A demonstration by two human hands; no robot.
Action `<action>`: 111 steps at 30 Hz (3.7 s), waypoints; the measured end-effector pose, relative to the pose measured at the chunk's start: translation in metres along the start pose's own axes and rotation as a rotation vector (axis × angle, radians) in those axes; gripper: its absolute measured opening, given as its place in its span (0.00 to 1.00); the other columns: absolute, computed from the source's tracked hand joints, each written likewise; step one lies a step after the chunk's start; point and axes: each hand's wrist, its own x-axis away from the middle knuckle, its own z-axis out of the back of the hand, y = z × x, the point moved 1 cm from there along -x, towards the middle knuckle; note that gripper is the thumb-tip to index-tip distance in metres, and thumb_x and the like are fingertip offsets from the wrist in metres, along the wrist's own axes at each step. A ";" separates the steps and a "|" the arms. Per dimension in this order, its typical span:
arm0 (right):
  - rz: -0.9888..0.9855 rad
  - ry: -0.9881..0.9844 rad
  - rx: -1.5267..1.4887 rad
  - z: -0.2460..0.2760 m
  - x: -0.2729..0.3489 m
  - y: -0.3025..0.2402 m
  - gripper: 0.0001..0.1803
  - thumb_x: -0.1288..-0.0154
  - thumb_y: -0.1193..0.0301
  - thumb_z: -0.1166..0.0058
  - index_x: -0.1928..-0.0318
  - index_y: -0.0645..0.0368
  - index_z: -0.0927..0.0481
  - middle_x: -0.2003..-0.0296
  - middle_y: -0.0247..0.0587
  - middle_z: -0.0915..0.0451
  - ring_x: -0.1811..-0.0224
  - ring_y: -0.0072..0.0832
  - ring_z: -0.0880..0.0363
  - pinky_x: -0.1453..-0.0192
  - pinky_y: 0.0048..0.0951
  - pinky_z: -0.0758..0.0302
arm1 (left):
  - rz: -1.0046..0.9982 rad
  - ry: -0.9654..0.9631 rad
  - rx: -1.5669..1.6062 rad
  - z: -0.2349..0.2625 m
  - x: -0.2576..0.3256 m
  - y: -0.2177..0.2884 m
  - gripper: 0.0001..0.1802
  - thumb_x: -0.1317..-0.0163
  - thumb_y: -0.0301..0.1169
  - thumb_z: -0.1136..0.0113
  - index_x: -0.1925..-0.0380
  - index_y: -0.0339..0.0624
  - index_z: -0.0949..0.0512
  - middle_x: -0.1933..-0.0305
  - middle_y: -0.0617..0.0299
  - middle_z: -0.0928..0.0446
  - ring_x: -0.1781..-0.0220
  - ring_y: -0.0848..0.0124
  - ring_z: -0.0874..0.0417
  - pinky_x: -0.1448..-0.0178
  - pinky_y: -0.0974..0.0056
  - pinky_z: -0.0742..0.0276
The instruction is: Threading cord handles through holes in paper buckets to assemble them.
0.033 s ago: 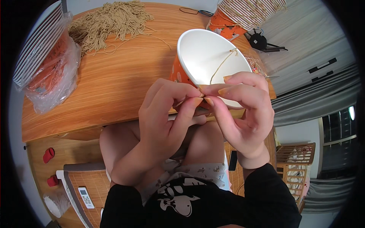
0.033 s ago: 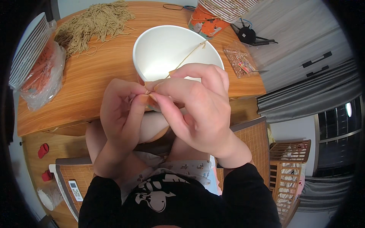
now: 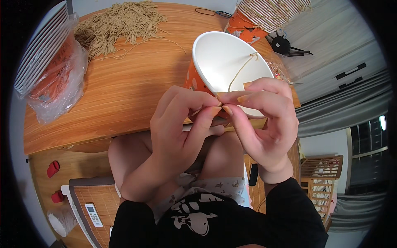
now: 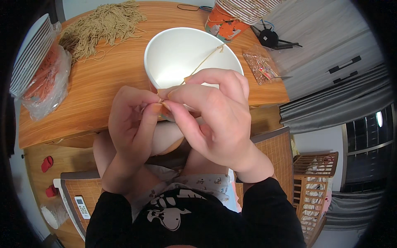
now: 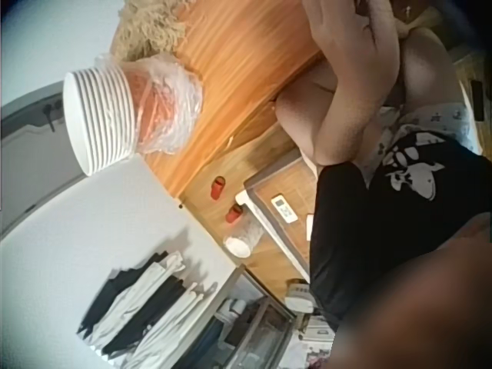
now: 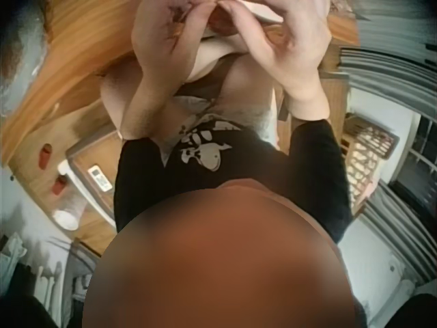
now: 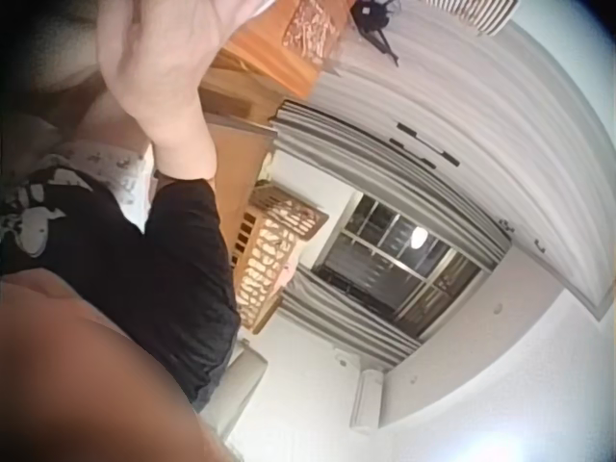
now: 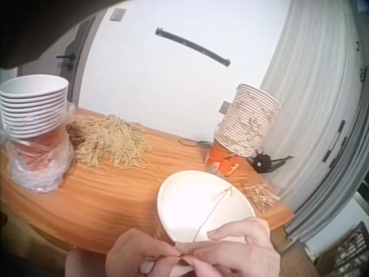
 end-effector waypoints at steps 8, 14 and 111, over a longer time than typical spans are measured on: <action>-0.092 -0.004 -0.047 0.001 -0.001 -0.004 0.21 0.53 0.79 0.28 0.57 0.53 0.19 0.63 0.24 0.17 0.60 0.29 0.23 0.52 0.30 0.35 | -0.096 -0.032 -0.123 0.006 -0.004 0.007 0.08 0.41 0.18 0.32 0.62 0.37 0.18 0.65 0.61 0.21 0.68 0.74 0.18 0.69 0.72 0.19; -0.068 0.025 -0.070 0.000 0.005 0.002 0.22 0.55 0.79 0.27 0.58 0.53 0.21 0.64 0.25 0.17 0.61 0.28 0.24 0.52 0.31 0.35 | -0.100 -0.024 -0.141 0.004 -0.004 0.007 0.10 0.43 0.19 0.30 0.62 0.37 0.17 0.66 0.61 0.20 0.68 0.76 0.17 0.69 0.73 0.18; -0.130 -0.057 -0.228 0.013 0.001 -0.008 0.25 0.38 0.85 0.39 0.54 0.55 0.43 0.68 0.47 0.17 0.63 0.27 0.20 0.50 0.24 0.32 | -0.203 0.004 -0.299 -0.007 -0.011 0.005 0.11 0.54 0.23 0.25 0.69 0.48 0.14 0.68 0.66 0.26 0.71 0.70 0.25 0.70 0.67 0.28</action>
